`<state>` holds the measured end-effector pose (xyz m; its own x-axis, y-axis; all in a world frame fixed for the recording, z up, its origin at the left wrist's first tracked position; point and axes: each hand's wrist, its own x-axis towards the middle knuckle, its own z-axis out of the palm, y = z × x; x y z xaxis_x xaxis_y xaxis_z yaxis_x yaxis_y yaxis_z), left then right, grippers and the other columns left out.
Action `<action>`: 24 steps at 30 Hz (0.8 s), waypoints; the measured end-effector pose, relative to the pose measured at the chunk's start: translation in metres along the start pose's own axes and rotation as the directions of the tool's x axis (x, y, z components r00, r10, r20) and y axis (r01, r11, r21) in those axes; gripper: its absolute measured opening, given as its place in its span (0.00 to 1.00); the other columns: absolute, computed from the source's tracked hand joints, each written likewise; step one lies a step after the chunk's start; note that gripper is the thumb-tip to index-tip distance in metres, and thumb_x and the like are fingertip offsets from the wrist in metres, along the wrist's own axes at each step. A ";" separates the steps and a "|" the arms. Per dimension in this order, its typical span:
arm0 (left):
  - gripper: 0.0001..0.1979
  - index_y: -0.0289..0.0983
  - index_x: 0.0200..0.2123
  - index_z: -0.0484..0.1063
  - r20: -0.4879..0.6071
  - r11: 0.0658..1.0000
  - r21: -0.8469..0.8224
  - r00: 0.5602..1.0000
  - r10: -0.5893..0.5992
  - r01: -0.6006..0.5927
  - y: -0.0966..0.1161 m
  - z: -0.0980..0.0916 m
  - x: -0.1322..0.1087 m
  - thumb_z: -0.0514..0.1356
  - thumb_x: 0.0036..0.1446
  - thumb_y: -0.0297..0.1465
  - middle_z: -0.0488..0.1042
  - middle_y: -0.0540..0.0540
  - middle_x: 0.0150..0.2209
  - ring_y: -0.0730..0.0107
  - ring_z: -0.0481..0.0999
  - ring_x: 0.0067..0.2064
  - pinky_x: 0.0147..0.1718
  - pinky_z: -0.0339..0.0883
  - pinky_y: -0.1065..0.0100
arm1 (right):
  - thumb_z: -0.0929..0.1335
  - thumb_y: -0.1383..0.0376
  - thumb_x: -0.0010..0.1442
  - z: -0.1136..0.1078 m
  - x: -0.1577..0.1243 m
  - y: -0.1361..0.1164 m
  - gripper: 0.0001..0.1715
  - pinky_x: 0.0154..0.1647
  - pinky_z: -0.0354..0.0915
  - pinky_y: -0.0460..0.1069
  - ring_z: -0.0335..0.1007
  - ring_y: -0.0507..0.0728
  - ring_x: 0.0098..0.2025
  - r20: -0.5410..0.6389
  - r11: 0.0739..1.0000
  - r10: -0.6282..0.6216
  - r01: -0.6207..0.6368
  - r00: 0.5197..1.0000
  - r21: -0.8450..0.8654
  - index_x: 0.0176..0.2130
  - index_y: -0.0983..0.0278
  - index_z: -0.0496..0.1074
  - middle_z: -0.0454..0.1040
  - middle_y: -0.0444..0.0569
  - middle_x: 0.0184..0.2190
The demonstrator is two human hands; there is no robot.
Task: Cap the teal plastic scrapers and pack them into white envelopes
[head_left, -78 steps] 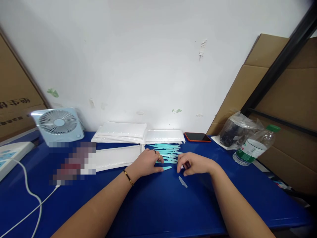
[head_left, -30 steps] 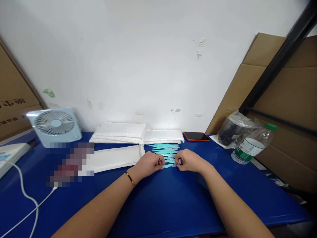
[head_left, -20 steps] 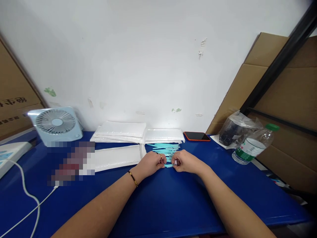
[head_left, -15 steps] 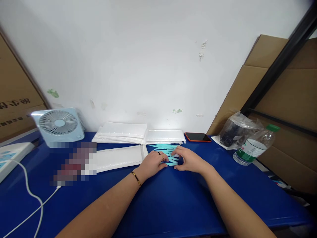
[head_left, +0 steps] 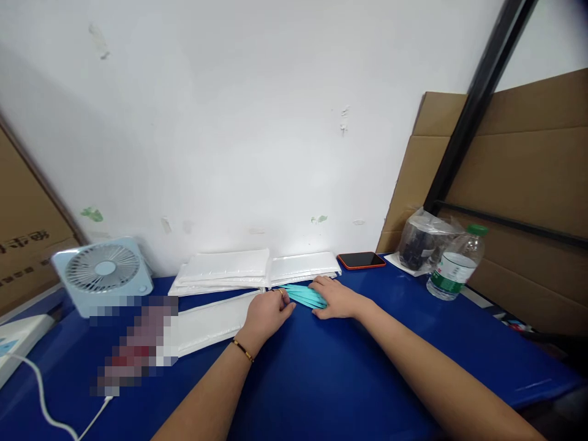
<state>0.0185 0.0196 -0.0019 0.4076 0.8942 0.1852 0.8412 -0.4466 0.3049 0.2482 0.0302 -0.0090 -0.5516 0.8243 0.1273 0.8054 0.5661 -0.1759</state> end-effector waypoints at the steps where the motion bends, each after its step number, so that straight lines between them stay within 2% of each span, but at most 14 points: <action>1: 0.10 0.40 0.34 0.69 -0.035 1.000 -0.015 0.999 0.004 -0.005 0.001 -0.001 0.000 0.54 0.55 0.40 0.73 0.50 0.29 0.68 0.72 0.33 0.31 0.58 0.69 | 0.68 0.54 0.49 -0.002 -0.001 0.000 0.33 0.47 0.60 0.55 0.60 0.62 0.47 0.008 1.000 -0.017 0.017 1.000 -0.002 0.52 0.65 0.63 0.64 0.55 0.46; 4: 0.13 0.40 0.40 0.68 -0.151 0.996 -0.035 0.986 0.075 -0.081 0.009 -0.002 -0.003 0.56 0.53 0.39 0.71 0.47 0.38 0.64 0.70 0.42 0.39 0.60 0.66 | 0.67 0.62 0.50 -0.006 -0.008 -0.001 0.25 0.44 0.62 0.52 0.63 0.59 0.43 0.041 0.998 -0.068 0.068 0.997 -0.006 0.47 0.67 0.64 0.65 0.54 0.42; 6: 0.18 0.41 0.44 0.67 -0.174 0.989 -0.032 0.975 0.136 -0.143 0.018 0.000 -0.006 0.58 0.50 0.39 0.69 0.46 0.44 0.61 0.67 0.48 0.45 0.58 0.64 | 0.66 0.68 0.49 -0.005 -0.014 -0.003 0.21 0.44 0.62 0.52 0.63 0.58 0.42 0.054 0.996 -0.085 0.087 0.995 -0.028 0.45 0.68 0.65 0.65 0.54 0.41; 11: 0.33 0.41 0.54 0.60 -0.050 0.972 -0.015 0.971 0.233 -0.234 0.048 0.018 -0.016 0.61 0.43 0.43 0.64 0.42 0.53 0.54 0.60 0.55 0.50 0.54 0.60 | 0.66 0.72 0.47 0.001 -0.026 -0.012 0.23 0.45 0.63 0.53 0.63 0.60 0.43 0.082 0.984 -0.082 0.093 0.993 -0.152 0.45 0.72 0.64 0.66 0.57 0.41; 14: 0.29 0.38 0.52 0.62 -0.001 0.986 0.031 0.986 0.167 -0.167 0.065 0.028 -0.015 0.59 0.45 0.40 0.68 0.40 0.48 0.53 0.64 0.51 0.47 0.55 0.57 | 0.66 0.72 0.48 0.002 -0.029 -0.018 0.26 0.46 0.63 0.55 0.64 0.62 0.44 0.113 0.961 -0.115 0.139 0.987 -0.240 0.48 0.75 0.63 0.66 0.60 0.42; 17: 0.18 0.35 0.42 0.68 0.000 0.989 0.110 0.995 0.103 -0.102 0.075 0.031 -0.006 0.57 0.46 0.34 0.73 0.40 0.40 0.53 0.69 0.45 0.46 0.53 0.54 | 0.64 0.73 0.50 -0.001 -0.029 -0.026 0.24 0.43 0.64 0.54 0.65 0.61 0.41 0.136 0.932 -0.154 0.190 0.979 -0.308 0.48 0.76 0.64 0.67 0.61 0.41; 19: 0.13 0.35 0.36 0.69 0.017 0.987 0.135 0.996 0.090 -0.092 0.077 0.030 0.000 0.56 0.47 0.34 0.74 0.40 0.37 0.54 0.72 0.42 0.46 0.53 0.53 | 0.64 0.74 0.51 -0.006 -0.029 -0.033 0.21 0.41 0.65 0.53 0.66 0.60 0.40 0.135 0.912 -0.178 0.215 0.975 -0.348 0.46 0.76 0.66 0.68 0.61 0.39; 24: 0.15 0.37 0.37 0.70 0.191 0.999 0.021 0.981 0.020 -0.025 0.072 0.032 0.009 0.52 0.54 0.40 0.75 0.40 0.37 0.56 0.75 0.39 0.34 0.63 0.63 | 0.64 0.73 0.51 -0.037 -0.031 -0.043 0.14 0.38 0.65 0.53 0.67 0.60 0.37 0.151 0.898 -0.159 0.207 0.976 -0.389 0.40 0.72 0.69 0.69 0.58 0.37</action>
<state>0.0939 -0.0032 -0.0084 0.4851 0.8744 0.0094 0.8381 -0.4680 0.2802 0.2385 -0.0198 0.0313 -0.6992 0.7149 0.0045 0.6934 0.6766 0.2477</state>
